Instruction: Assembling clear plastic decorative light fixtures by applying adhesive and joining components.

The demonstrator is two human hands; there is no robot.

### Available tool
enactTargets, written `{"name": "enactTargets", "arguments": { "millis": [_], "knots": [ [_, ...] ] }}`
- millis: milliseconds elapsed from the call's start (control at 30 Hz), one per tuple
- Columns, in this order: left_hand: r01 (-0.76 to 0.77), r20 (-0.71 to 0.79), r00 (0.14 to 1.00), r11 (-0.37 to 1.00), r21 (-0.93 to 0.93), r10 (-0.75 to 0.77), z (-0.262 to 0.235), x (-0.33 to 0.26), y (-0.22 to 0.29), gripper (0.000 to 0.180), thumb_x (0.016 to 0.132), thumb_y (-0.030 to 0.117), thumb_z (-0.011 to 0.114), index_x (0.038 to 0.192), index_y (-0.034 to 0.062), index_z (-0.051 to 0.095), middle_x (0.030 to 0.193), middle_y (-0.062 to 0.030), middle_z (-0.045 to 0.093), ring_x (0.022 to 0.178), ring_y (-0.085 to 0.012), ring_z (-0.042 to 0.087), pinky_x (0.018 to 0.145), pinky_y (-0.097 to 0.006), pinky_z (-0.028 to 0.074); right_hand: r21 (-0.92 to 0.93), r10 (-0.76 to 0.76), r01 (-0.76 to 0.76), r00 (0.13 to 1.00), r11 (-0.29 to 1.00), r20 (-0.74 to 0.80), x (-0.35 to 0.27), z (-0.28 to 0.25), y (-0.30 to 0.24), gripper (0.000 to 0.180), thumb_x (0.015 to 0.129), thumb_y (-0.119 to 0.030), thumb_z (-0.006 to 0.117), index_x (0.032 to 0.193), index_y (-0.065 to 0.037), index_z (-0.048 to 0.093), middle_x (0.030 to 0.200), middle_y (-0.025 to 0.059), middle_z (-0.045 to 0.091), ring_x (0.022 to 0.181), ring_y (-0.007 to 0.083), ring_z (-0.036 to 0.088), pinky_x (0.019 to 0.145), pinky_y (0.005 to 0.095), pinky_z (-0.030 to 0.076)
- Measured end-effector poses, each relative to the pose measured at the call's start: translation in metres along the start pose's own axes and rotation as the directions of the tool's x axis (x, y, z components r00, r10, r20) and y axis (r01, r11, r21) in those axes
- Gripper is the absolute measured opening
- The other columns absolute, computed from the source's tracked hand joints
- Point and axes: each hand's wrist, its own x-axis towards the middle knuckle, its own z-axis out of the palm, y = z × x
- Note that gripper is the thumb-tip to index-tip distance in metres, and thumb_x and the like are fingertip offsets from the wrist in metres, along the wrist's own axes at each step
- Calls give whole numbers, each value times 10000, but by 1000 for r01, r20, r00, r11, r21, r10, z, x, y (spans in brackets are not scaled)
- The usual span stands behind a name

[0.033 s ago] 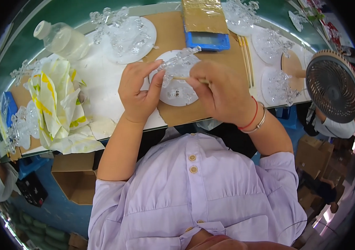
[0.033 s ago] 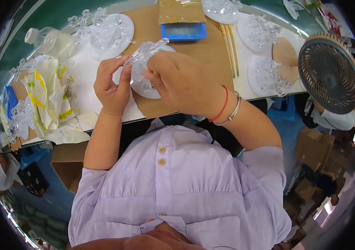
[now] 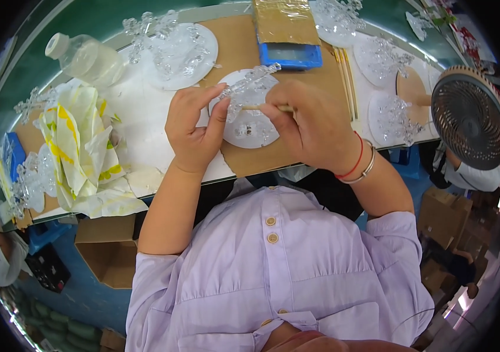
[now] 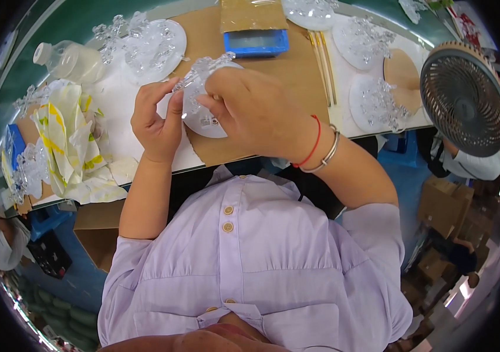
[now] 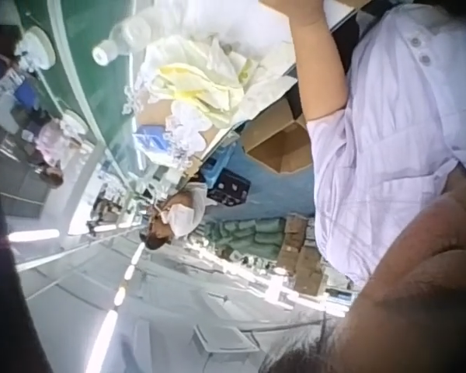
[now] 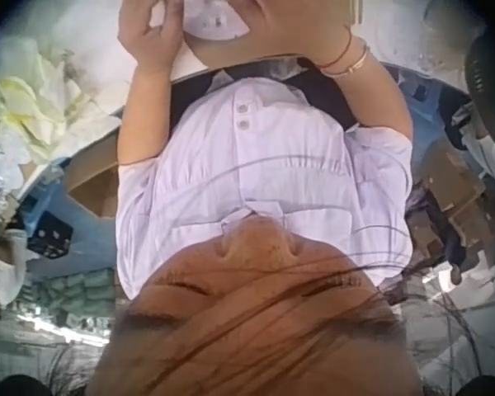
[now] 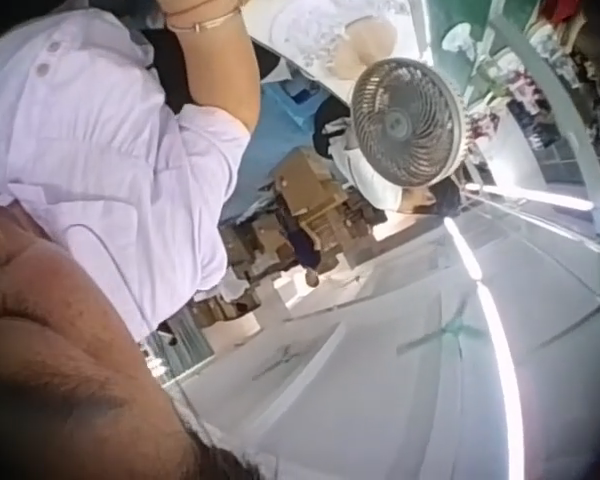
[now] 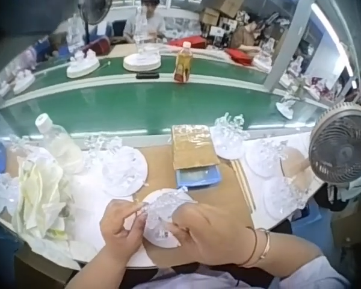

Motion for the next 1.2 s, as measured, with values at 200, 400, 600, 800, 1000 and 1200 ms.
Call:
{"name": "enactTargets", "arguments": {
  "millis": [200, 400, 600, 800, 1000, 1200],
  "knots": [
    [7, 18, 1000, 1000, 8, -7, 2, -2, -6, 210, 777, 24, 744, 981, 35, 695, 840, -76, 657, 766, -215, 603, 712, -299, 479, -22, -100, 99, 991, 995, -90, 0, 9, 3, 178, 827, -79, 723, 888, -39, 561, 748, 89, 583, 612, 266, 564, 533, 322, 447],
    [10, -4, 1000, 1000, 11, -10, 4, -2, -5, 200, 787, 18, 734, 982, 33, 692, 838, -77, 659, 771, -209, 607, 714, -292, 479, -47, -266, 268, 963, 962, 35, -3, 5, 1, 195, 790, -118, 729, 835, -57, 550, 744, 81, 572, 618, 246, 564, 523, 307, 440],
    [3, -11, 1000, 1000, 16, -3, 3, -3, -3, 194, 788, 14, 731, 977, 33, 692, 841, -78, 664, 769, -204, 607, 713, -287, 480, -62, -438, 463, 868, 884, 236, -20, 13, -5, 221, 765, -126, 718, 771, -61, 508, 698, 70, 519, 582, 214, 526, 492, 311, 405],
    [-2, -8, 1000, 1000, 4, 3, 5, -3, -4, 186, 795, 12, 727, 977, 32, 692, 848, -75, 669, 772, -200, 609, 721, -283, 483, -153, -244, 224, 962, 962, -122, -5, 22, 2, 207, 837, -108, 695, 765, -60, 507, 660, 58, 495, 554, 227, 517, 477, 323, 392],
    [35, 2, 999, 999, 31, -35, 3, -4, -3, 185, 800, 15, 729, 981, 29, 693, 866, -76, 678, 782, -198, 616, 729, -286, 489, -202, -71, 20, 966, 979, -247, 13, 15, 5, 167, 864, -103, 672, 808, -46, 525, 620, 88, 510, 521, 253, 527, 476, 333, 398],
    [44, -4, 999, 998, 42, -44, 4, -4, -1, 187, 791, 7, 731, 973, 28, 696, 866, -77, 677, 783, -198, 618, 730, -285, 491, -196, 21, -78, 961, 977, -276, -5, 1, 11, 151, 896, -99, 648, 835, -38, 525, 582, 69, 496, 498, 218, 517, 462, 314, 387]
  ]
}}
